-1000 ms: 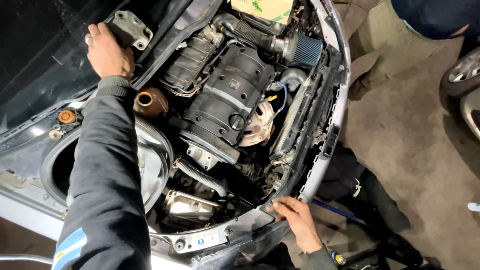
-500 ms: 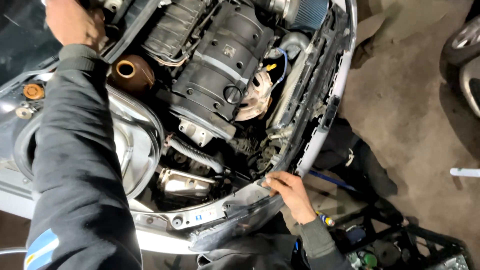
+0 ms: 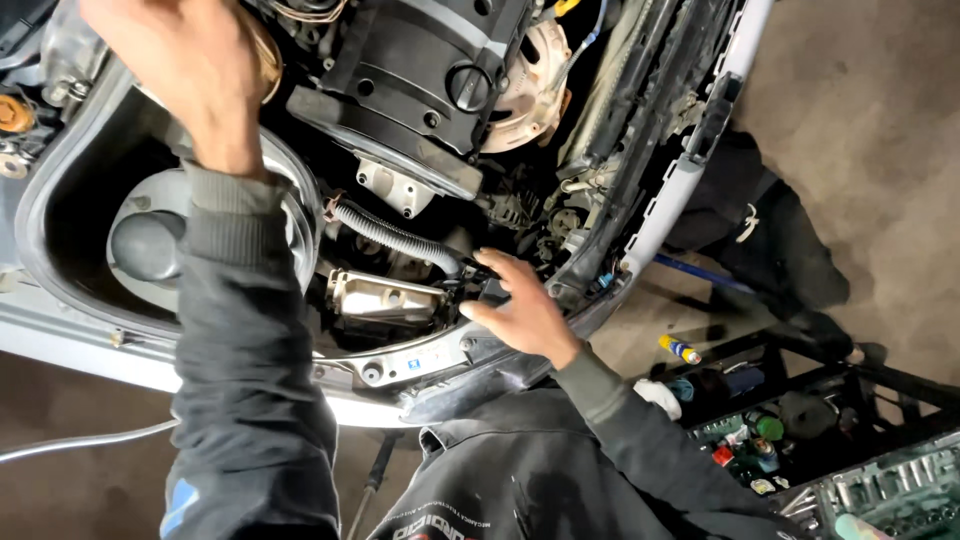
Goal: The person uses a ratchet and socket to loosen and remove bolts from a metal bracket in the engine bay. After removing the bolts, the person detaches the bracket and sets it aside. A second person is visible working nearby.
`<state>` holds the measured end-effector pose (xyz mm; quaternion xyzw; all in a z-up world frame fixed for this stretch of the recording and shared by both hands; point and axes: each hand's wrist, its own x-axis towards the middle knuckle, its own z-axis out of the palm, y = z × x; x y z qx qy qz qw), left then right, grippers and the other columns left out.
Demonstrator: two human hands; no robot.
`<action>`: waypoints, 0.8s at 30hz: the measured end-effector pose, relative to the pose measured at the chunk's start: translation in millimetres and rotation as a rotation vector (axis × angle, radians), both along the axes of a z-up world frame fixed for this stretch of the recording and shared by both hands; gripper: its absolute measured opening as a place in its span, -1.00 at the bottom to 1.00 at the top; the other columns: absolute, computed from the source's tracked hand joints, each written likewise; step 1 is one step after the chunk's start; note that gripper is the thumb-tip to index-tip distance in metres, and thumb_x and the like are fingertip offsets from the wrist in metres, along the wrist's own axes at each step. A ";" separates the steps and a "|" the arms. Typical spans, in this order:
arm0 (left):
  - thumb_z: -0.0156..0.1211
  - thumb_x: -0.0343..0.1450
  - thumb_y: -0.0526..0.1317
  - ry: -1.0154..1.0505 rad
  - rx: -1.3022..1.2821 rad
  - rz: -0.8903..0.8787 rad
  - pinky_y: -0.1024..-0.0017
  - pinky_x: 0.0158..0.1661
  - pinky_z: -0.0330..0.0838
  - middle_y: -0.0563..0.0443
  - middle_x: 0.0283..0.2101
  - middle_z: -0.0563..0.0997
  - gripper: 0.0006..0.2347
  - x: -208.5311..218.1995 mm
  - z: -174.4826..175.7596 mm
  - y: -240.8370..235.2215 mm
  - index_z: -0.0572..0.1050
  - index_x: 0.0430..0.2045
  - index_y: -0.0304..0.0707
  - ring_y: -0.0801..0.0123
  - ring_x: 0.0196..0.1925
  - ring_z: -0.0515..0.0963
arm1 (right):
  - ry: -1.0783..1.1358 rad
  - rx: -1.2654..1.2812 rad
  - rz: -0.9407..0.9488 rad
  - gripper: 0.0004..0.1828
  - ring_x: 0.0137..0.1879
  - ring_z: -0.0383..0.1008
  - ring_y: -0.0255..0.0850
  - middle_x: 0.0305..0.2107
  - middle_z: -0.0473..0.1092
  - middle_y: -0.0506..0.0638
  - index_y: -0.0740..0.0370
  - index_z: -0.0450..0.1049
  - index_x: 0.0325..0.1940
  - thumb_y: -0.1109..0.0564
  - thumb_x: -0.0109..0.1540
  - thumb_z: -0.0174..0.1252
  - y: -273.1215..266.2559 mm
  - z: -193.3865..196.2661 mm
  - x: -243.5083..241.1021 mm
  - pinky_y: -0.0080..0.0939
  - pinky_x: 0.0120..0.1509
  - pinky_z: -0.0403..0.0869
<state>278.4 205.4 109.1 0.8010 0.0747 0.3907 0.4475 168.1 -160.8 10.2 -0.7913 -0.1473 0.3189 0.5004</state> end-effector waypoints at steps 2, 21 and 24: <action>0.34 0.51 -0.38 -0.049 -0.108 -0.066 0.41 -0.33 0.30 -0.02 -0.42 0.49 -0.82 -30.7 30.9 -60.3 0.42 -0.41 -0.46 0.36 -0.40 0.40 | -0.205 -0.066 0.211 0.06 0.58 -0.08 0.15 0.50 -0.08 0.20 0.23 0.02 0.56 -0.17 0.15 0.39 32.5 7.9 1.7 0.18 0.52 0.10; 0.09 0.49 -0.26 0.680 0.542 -0.188 -0.02 0.35 0.10 -0.19 -0.23 0.64 -0.84 -198.0 -83.6 -127.2 0.47 -0.14 -0.36 -0.01 -0.05 0.60 | -0.565 -0.007 0.348 -0.06 0.52 0.07 0.19 0.39 0.12 0.31 0.46 0.19 0.39 0.03 0.03 0.40 68.1 7.3 -53.1 0.05 0.55 0.17; 0.10 0.50 -0.25 0.689 0.518 -0.133 -0.01 0.35 0.10 -0.20 -0.29 0.62 -0.84 -197.8 -88.8 -129.6 0.47 -0.14 -0.35 -0.02 -0.06 0.59 | -0.412 0.008 0.365 -0.03 0.51 0.08 0.18 0.39 0.12 0.29 0.40 0.17 0.42 0.01 0.04 0.44 68.1 8.3 -44.5 0.02 0.53 0.20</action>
